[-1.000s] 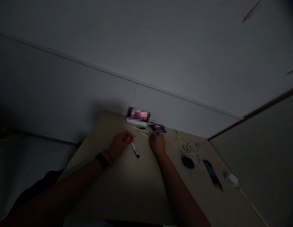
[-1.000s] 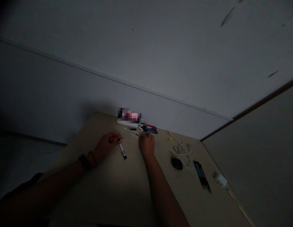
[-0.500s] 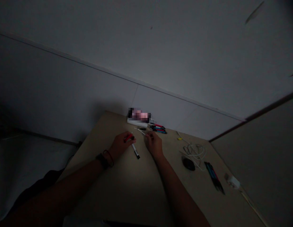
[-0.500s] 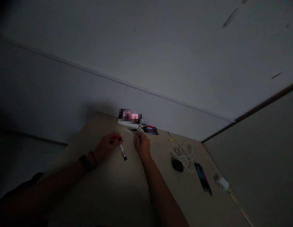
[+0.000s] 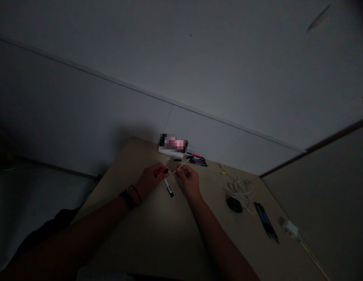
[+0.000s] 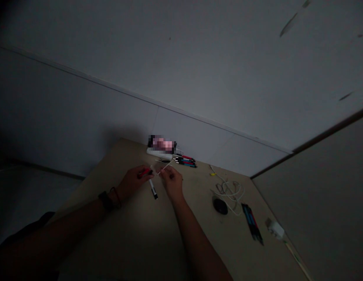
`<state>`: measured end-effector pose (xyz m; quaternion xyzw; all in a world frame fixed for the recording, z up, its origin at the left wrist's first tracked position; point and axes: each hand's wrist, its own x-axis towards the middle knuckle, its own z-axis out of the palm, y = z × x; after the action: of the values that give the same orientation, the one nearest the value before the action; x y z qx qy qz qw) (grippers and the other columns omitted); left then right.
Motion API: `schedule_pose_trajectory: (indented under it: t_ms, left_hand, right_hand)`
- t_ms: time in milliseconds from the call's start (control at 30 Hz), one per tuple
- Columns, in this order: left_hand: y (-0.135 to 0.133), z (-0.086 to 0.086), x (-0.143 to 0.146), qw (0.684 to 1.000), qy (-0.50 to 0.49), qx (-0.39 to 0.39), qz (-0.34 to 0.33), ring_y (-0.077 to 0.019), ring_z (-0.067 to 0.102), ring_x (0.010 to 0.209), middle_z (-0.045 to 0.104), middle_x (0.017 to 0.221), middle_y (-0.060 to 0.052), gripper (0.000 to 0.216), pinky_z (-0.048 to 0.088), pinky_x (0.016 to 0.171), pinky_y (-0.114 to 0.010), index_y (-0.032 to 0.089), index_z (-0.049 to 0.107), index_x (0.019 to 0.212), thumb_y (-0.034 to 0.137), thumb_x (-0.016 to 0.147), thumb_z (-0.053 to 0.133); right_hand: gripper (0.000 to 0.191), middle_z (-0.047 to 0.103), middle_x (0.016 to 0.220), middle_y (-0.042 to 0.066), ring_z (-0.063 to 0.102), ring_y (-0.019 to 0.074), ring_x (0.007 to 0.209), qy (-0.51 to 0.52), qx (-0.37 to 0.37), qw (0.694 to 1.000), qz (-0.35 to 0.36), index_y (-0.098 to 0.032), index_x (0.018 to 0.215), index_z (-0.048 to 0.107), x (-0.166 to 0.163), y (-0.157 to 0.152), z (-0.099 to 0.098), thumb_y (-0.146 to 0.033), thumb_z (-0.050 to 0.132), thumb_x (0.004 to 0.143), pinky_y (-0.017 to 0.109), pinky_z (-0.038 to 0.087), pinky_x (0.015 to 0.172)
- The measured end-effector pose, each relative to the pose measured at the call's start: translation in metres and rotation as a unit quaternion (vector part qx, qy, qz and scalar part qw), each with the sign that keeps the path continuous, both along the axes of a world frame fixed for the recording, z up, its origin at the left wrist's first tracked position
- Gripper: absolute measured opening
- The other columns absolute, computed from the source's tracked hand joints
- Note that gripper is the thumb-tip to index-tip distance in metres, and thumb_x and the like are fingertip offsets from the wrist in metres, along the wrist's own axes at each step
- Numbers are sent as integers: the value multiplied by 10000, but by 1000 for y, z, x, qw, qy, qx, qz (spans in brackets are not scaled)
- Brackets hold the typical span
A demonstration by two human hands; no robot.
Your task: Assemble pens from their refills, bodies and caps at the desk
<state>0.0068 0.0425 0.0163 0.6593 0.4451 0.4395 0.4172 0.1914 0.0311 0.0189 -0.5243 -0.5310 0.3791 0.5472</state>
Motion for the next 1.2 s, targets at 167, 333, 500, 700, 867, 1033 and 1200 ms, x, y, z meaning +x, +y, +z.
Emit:
schedule_pose_trajectory:
  t_ms: [167,333,500,700,867,1033,1200]
  left_hand:
    - [0,-2,1,1000,-5,-7,-9,-204,687,849,759,915,-29,253,530,798,-308,200,725,940,405,795,696]
    - [1,-5,0,1000,16,6,-9,-209,685,847,763,909,-28,256,530,812,-318,214,743,965,403,798,697]
    - [1,-6,0,999,32,14,-11,-201,674,809,756,863,-25,234,523,804,-314,208,753,925,400,800,705]
    - [0,-5,0,999,17,14,-25,-206,689,843,768,908,-26,230,507,801,-304,216,758,949,382,798,706]
    - [0,-2,-1,999,29,18,-31,-195,674,818,756,865,-20,202,492,781,-293,204,745,886,379,810,680]
    - [0,-3,-1,999,40,18,-30,-195,661,801,749,854,-22,204,483,770,-297,197,731,873,383,806,682]
    - [0,-3,-1,998,49,14,-43,-194,662,789,750,833,-25,218,479,756,-294,191,739,863,396,811,687]
  right_hand:
    - [294,779,844,66,732,238,804,98,-4,995,-1,-202,853,715,-8,-5,4,-467,795,755,387,598,760]
    - [292,779,886,67,726,231,806,80,9,997,-6,-211,842,710,-14,-7,2,-483,784,767,388,597,759]
    - [249,772,884,63,716,224,814,55,28,998,-22,-209,836,704,-13,-9,5,-452,753,807,369,576,765]
    - [201,770,868,55,708,230,806,-26,35,999,5,-223,855,741,-17,-12,6,-422,728,822,367,565,764]
    - [211,753,1073,73,693,260,1014,-65,46,996,43,-233,936,762,-18,-12,2,-414,710,840,382,558,860]
    - [306,729,1106,86,673,244,1032,-48,82,996,1,-230,1123,722,-15,-13,6,-412,675,881,379,535,900]
    - [198,712,928,70,657,221,928,-116,128,985,-9,-217,871,738,-12,-14,12,-388,646,910,352,506,860]
